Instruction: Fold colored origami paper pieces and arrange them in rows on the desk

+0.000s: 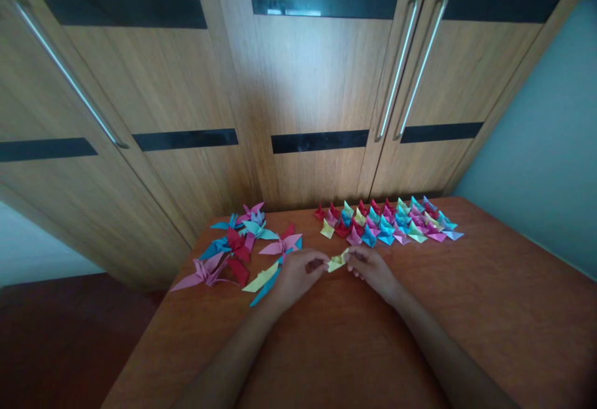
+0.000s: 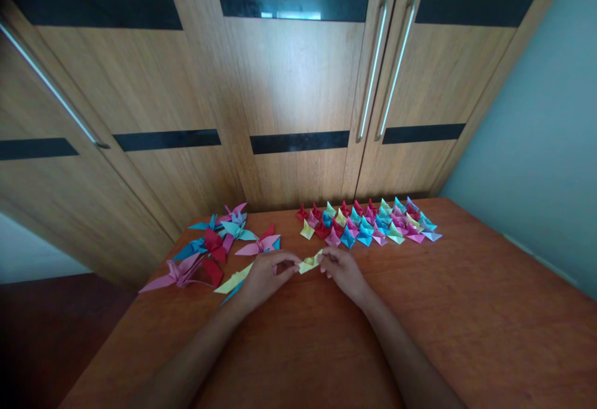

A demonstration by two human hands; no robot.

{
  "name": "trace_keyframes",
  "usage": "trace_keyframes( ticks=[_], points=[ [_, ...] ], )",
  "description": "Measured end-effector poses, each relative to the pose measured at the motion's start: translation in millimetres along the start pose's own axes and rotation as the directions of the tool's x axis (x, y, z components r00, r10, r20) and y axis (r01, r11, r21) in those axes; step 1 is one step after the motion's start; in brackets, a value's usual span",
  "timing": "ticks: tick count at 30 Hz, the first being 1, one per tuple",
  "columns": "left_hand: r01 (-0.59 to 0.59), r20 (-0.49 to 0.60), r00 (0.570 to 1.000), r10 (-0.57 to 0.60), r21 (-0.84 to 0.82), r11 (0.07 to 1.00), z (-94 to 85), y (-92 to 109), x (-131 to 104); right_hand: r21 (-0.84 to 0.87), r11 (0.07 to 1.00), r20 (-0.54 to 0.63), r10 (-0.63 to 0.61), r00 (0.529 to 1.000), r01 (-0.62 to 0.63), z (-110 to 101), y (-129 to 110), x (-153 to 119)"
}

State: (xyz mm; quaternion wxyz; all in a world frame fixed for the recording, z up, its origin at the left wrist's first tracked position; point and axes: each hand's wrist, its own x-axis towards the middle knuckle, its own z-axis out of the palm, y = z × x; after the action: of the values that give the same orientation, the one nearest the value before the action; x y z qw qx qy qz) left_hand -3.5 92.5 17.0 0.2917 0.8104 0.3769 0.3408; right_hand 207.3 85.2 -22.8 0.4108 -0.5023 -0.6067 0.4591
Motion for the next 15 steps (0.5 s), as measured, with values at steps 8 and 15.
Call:
trace_keyframes(
  ticks=[8, 15],
  points=[
    [-0.063, 0.130, 0.991, 0.018, 0.353, 0.934, 13.3, -3.3, 19.2, -0.513, 0.855, -0.004, -0.090, 0.996, 0.076, -12.8, 0.8, -4.1],
    [-0.023, 0.138, 0.989, -0.061, 0.542, 0.840, 35.3, -2.8, 38.4, -0.645, 0.761, 0.039, -0.058, 0.998, 0.069, -13.3, -1.1, -5.5]
  ],
)
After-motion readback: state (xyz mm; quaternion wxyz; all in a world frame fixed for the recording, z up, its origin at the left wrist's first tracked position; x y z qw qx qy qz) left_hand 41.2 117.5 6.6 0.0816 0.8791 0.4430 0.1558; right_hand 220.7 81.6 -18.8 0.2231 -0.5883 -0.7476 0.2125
